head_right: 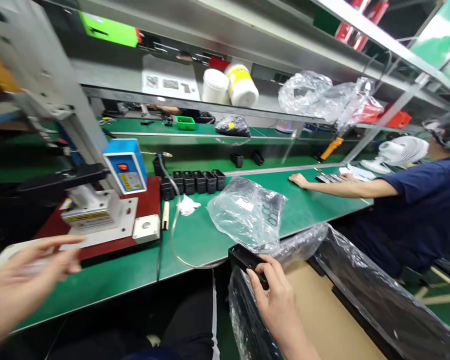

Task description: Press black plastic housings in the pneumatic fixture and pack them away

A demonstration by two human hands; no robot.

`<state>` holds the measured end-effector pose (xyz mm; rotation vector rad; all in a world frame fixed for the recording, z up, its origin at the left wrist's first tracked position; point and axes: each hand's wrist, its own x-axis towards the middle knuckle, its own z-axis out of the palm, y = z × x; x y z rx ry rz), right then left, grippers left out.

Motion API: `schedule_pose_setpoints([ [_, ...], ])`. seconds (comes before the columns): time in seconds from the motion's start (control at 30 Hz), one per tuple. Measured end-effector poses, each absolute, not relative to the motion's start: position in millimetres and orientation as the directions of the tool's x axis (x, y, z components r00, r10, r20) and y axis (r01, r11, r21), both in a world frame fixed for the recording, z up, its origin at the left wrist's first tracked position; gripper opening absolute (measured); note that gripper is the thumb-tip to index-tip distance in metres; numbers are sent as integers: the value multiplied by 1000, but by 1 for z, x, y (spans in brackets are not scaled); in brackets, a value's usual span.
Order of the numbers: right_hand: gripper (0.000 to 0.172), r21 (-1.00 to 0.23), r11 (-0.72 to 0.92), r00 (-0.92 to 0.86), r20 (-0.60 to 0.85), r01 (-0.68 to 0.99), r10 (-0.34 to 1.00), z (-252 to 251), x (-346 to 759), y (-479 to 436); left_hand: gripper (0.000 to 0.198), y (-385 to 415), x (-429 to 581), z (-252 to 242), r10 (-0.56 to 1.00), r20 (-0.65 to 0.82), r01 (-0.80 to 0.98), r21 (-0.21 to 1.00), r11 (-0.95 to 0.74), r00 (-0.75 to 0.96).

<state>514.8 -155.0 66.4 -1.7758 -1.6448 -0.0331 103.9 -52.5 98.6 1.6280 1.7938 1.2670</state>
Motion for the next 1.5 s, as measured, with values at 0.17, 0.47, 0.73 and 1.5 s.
schedule_pose_setpoints([
  [0.17, 12, -291, 548, -235, 678, 784, 696, 99, 428, -125, 57, -62, 140, 90, 950, -13, 72, 997, -10, 311],
  [0.47, 40, -207, 833, -385, 812, 513, 439, 104, 311, -72, 56, -67, 107, 99, 1000, 12, -316, 949, -5, 19],
  [0.73, 60, -283, 847, -408, 779, 449, 476, 86, 256, -67, 58, -73, 118, 91, 992, -38, -362, 929, 79, 120],
  [1.5, 64, -757, 623, -555, 438, 196, 707, 149, 264, -4, 45, -44, 40, 118, 913, 234, 287, 897, -336, 335],
])
